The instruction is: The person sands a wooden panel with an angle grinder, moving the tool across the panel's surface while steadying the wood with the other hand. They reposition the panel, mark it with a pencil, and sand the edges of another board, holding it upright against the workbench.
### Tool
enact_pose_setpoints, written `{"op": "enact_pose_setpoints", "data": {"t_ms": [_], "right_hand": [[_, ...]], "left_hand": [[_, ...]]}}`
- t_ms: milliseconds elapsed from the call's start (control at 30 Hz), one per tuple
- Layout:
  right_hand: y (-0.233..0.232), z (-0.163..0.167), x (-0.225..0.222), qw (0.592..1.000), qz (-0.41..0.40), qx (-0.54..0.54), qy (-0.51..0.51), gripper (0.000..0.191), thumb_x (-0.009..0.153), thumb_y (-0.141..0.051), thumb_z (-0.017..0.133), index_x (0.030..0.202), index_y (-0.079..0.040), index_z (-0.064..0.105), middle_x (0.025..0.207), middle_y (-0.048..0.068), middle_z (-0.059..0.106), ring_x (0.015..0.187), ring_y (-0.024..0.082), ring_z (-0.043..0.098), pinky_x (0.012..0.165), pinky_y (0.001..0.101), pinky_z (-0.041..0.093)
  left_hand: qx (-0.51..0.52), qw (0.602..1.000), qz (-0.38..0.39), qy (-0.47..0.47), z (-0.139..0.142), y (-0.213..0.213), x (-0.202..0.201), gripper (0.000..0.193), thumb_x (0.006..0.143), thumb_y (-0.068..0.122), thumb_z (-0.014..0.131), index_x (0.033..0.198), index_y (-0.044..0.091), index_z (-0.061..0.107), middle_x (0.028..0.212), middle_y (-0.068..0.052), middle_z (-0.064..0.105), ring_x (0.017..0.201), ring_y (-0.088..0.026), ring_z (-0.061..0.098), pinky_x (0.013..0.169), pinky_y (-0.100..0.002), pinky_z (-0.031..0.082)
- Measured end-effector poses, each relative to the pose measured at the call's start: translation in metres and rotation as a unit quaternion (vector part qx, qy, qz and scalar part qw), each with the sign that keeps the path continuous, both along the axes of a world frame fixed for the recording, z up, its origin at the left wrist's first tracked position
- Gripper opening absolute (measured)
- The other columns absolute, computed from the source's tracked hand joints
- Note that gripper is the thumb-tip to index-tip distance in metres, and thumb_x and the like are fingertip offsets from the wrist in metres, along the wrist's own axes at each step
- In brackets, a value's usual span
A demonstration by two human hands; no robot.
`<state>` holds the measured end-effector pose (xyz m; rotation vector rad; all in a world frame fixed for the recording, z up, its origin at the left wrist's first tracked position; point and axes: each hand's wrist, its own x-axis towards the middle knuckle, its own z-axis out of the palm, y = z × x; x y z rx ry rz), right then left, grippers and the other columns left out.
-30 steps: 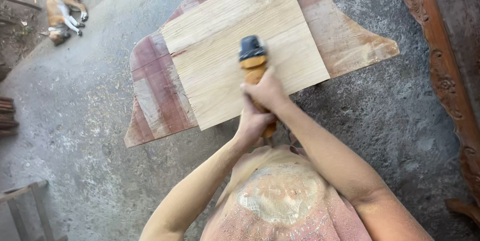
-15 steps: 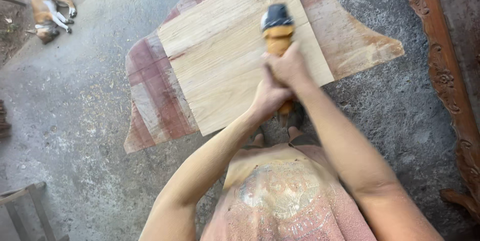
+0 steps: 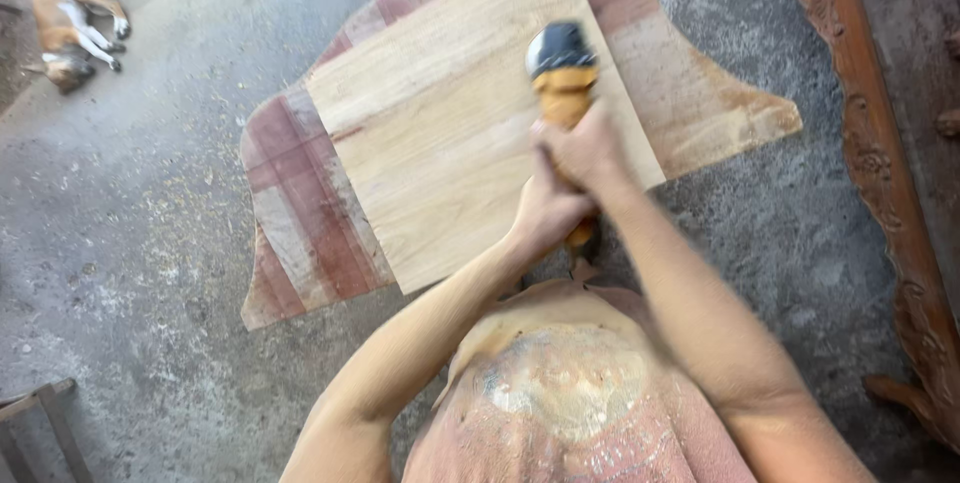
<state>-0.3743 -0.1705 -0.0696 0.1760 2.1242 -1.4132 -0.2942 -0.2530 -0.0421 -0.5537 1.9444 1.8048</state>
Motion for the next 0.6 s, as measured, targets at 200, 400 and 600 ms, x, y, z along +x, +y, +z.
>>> {"op": "enact_pose_setpoints", "data": {"t_ms": [200, 400, 600], "right_hand": [[-0.081, -0.027, 0.031, 0.98, 0.177, 0.052, 0.069, 0.071, 0.081, -0.036, 0.086, 0.119, 0.006, 0.044, 0.105, 0.024, 0.065, 0.093, 0.028, 0.067, 0.078, 0.0415, 0.057], [-0.025, -0.015, -0.025, 0.997, 0.074, 0.006, -0.003, 0.025, 0.079, -0.02, 0.074, 0.093, -0.002, 0.064, 0.079, 0.007, 0.068, 0.066, 0.02, 0.069, 0.057, 0.0345, 0.06], [-0.033, 0.002, -0.034, 0.998, 0.047, 0.031, 0.004, 0.035, 0.078, -0.021, 0.076, 0.1, -0.001, 0.058, 0.084, 0.009, 0.067, 0.068, 0.018, 0.067, 0.057, 0.0335, 0.06]], "left_hand": [[-0.003, 0.985, 0.173, -0.02, -0.009, -0.046, 0.052, 0.088, 0.076, 0.007, 0.075, 0.141, -0.003, 0.018, 0.106, -0.019, 0.07, 0.087, -0.025, 0.075, 0.075, -0.035, 0.066], [0.029, 0.999, 0.04, -0.002, -0.025, -0.018, -0.013, 0.074, 0.08, 0.01, 0.073, 0.138, -0.009, 0.03, 0.091, -0.019, 0.073, 0.071, -0.027, 0.075, 0.064, -0.037, 0.066], [0.044, 0.996, 0.077, 0.027, -0.013, -0.026, -0.023, 0.097, 0.072, 0.011, 0.075, 0.143, -0.002, 0.009, 0.086, -0.017, 0.069, 0.065, -0.024, 0.072, 0.057, -0.035, 0.063]]}}
